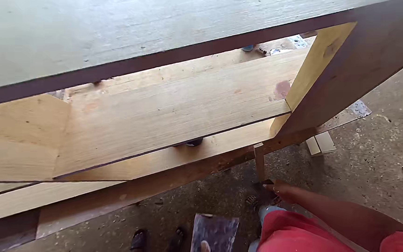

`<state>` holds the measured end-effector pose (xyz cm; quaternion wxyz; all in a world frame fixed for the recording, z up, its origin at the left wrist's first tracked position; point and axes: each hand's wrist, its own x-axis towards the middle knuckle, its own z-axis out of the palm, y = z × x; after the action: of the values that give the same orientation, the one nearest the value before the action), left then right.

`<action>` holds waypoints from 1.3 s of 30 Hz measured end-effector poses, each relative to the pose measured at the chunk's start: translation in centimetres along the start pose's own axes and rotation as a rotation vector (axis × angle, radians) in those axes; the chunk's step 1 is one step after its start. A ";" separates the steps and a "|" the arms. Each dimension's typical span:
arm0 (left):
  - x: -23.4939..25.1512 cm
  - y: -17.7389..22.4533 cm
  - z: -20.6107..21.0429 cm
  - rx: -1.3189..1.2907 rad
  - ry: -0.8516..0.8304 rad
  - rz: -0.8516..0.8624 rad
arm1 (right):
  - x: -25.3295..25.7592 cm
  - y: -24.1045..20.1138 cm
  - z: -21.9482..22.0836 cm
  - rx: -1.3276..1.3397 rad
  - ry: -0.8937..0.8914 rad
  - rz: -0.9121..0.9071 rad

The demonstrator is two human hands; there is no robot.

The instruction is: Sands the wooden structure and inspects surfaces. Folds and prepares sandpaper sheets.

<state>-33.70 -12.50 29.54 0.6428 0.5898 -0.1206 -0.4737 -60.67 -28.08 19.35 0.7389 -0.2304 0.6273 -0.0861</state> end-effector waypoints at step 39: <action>12.7 7.9 11.8 0.028 -1.182 0.241 | -17.3 -10.0 17.6 0.610 0.677 -0.837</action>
<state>-31.85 -30.76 34.56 0.5084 0.2172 -0.5295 -0.6434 -45.46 -25.52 41.06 0.4350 -0.1952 0.6304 -0.6126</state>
